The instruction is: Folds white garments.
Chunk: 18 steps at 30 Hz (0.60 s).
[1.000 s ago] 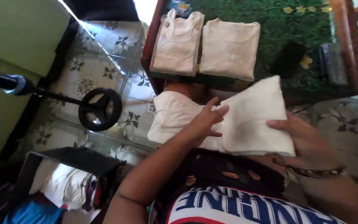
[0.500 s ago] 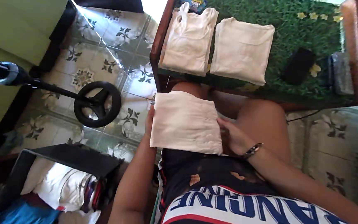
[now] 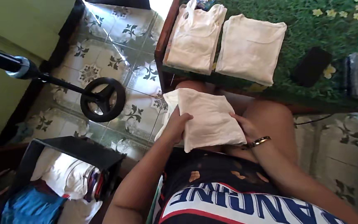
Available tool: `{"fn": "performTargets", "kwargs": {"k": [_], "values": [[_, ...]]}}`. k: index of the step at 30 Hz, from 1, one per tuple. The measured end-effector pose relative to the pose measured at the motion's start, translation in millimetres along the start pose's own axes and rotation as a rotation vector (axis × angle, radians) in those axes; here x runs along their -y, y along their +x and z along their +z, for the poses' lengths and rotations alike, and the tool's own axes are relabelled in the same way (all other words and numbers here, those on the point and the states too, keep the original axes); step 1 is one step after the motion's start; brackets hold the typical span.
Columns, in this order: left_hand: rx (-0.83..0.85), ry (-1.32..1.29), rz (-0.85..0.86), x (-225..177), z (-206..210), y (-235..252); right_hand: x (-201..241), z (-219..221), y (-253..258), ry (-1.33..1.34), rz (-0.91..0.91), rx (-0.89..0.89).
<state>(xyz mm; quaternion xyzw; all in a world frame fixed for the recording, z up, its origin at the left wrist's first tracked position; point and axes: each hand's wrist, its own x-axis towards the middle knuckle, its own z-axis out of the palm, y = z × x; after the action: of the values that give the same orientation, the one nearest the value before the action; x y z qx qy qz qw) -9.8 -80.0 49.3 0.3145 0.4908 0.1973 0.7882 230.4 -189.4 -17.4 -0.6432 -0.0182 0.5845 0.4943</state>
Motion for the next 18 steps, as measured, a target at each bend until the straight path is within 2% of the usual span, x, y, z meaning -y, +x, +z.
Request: {"fn": "performTargets", "kwargs": {"k": [4,7,12,18], "values": [[-0.07,0.119,0.08,-1.7,-23.9,13.2,2.0,5.4,-6.5,0.09,0.084,0.062],[-0.034,0.089,0.1,-13.9,-32.8,12.5,0.2,5.6,-6.5,0.146,0.08,0.172],[0.002,0.047,0.111,-35.3,-38.0,2.6,-2.8,3.3,-3.8,0.135,0.103,0.217],[-0.082,0.091,0.038,-4.8,-71.1,25.7,-1.8,5.6,-6.6,-0.008,0.107,0.255]]}}
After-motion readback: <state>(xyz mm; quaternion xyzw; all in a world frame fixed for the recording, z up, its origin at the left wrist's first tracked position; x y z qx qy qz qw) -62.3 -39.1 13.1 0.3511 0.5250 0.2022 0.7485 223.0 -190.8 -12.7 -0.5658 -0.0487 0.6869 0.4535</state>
